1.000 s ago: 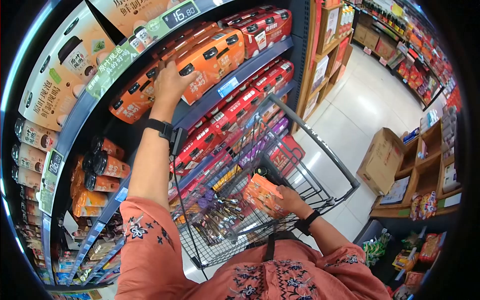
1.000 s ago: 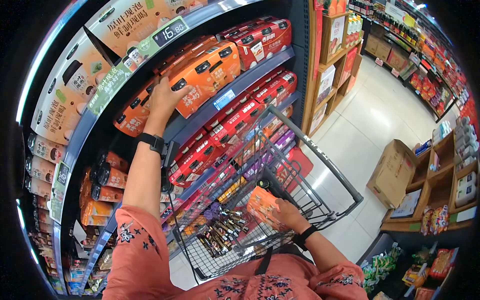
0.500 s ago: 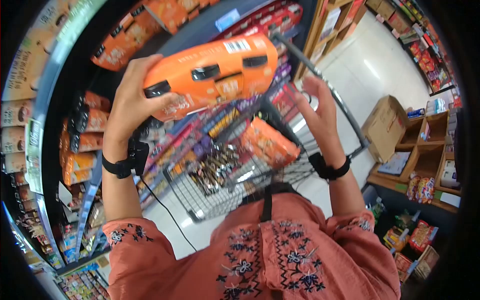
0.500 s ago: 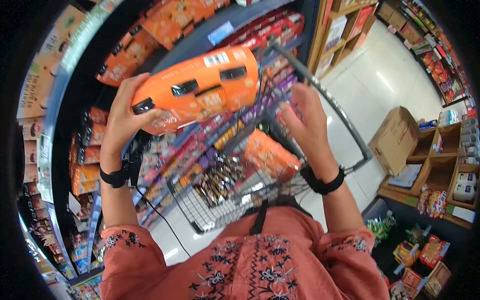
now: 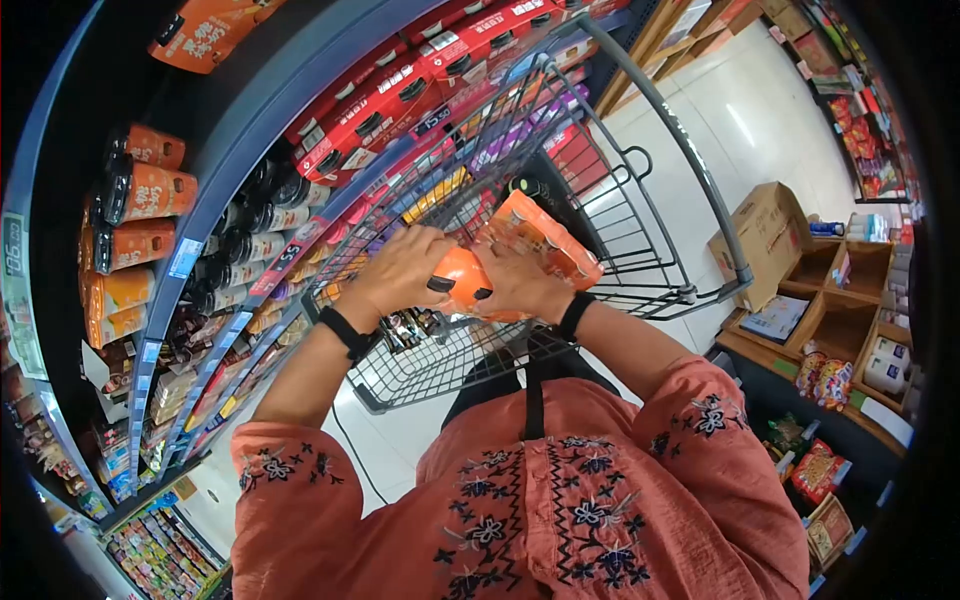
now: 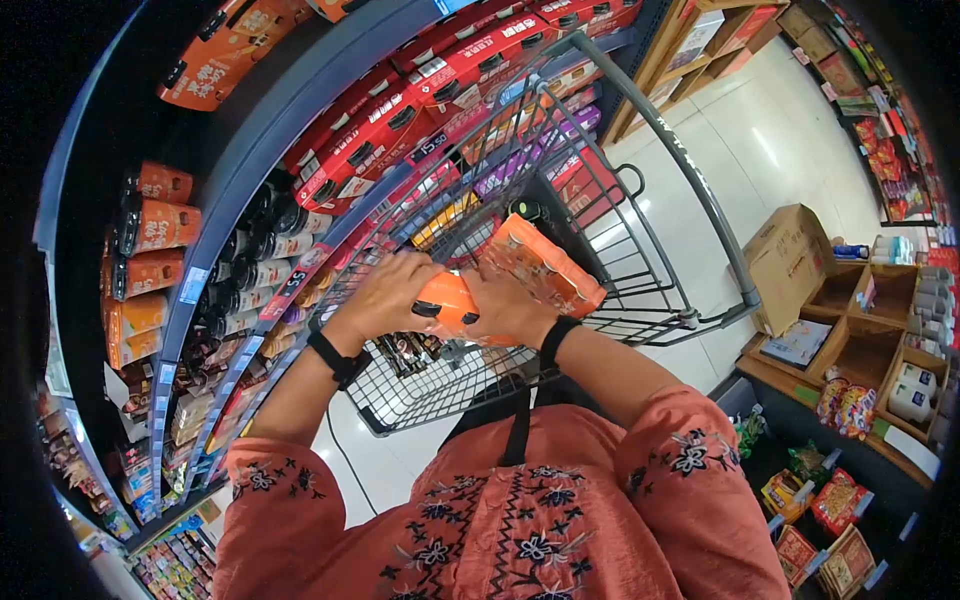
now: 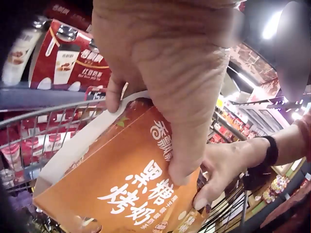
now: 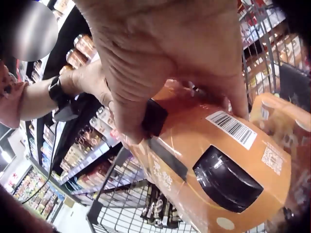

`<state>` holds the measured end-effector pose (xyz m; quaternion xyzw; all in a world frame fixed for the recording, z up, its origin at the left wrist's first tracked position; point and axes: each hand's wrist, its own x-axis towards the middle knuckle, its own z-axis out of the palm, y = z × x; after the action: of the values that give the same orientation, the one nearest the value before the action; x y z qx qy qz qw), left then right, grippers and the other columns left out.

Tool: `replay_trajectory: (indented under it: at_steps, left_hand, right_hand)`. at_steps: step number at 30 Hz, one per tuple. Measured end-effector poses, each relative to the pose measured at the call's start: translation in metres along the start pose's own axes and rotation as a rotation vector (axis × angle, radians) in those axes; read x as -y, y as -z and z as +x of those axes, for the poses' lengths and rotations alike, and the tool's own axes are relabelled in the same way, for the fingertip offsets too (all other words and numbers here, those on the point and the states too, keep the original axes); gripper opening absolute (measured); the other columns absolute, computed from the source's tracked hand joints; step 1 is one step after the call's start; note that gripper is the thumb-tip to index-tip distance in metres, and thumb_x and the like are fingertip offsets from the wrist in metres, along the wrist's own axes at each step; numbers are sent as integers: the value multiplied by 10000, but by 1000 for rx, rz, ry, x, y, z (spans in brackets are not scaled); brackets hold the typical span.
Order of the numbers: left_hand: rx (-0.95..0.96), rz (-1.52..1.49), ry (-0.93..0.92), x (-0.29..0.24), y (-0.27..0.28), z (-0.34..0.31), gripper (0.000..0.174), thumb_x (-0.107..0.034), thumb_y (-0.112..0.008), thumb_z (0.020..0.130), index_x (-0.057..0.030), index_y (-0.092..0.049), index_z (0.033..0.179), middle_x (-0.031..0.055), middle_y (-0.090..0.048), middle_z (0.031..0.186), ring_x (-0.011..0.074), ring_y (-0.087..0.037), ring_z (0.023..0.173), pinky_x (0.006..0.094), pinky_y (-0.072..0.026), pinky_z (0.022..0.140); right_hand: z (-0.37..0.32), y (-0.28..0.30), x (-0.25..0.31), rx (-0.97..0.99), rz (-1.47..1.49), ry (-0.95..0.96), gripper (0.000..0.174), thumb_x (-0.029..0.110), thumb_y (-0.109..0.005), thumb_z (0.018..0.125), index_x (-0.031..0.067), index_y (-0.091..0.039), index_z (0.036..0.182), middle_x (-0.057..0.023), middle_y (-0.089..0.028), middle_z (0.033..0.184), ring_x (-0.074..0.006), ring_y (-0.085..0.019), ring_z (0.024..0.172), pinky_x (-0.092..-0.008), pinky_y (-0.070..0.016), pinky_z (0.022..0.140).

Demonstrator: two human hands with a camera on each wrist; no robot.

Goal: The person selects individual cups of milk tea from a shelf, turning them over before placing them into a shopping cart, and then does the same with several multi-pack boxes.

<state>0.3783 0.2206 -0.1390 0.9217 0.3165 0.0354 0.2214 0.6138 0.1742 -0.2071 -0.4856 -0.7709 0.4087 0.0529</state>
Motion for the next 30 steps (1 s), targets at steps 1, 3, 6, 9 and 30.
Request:
replay_trajectory:
  at_steps: [1,3,6,9,30]
  left_hand:
    - [30,-23,14,5,-12,-1,849,-367,-880,630,-32,-554,1339,151,-574,1230,339,-539,1175,459,-414,995]
    - [-59,35,53,12,-33,-5,850,-359,-875,656,-34,-534,1363,161,-568,1271,351,-527,1211,462,-405,1025]
    - [-127,40,210,17,-49,-13,821,-339,-854,716,-29,-506,1392,180,-553,1329,366,-507,1261,471,-388,1067]
    - [-101,-69,394,7,-46,-27,755,-316,-821,781,-21,-499,1395,196,-539,1359,378,-500,1274,480,-381,1082]
    - [-814,-33,367,-41,165,-7,470,-163,-739,886,-7,-576,1298,184,-636,1199,319,-617,1152,387,-484,984]
  right_hand:
    - [4,-13,-7,-16,-19,19,897,423,-856,677,-33,-434,1326,-251,-575,1249,-413,-549,1243,-472,-457,1046]
    - [12,-33,-18,11,-42,-47,829,418,-853,683,-16,-453,1265,-249,-571,1234,-406,-553,1238,-463,-481,1022]
    - [28,-57,-32,104,-97,-279,784,429,-848,699,6,-448,1224,-240,-564,1238,-393,-562,1234,-452,-512,990]
    - [43,-86,-64,143,-146,-521,834,462,-853,723,31,-412,1286,-214,-554,1273,-373,-604,1199,-486,-546,955]
    - [20,-17,-48,152,12,-328,580,465,-574,917,-46,-548,1189,-249,-667,1127,-412,-645,1082,-501,-495,909]
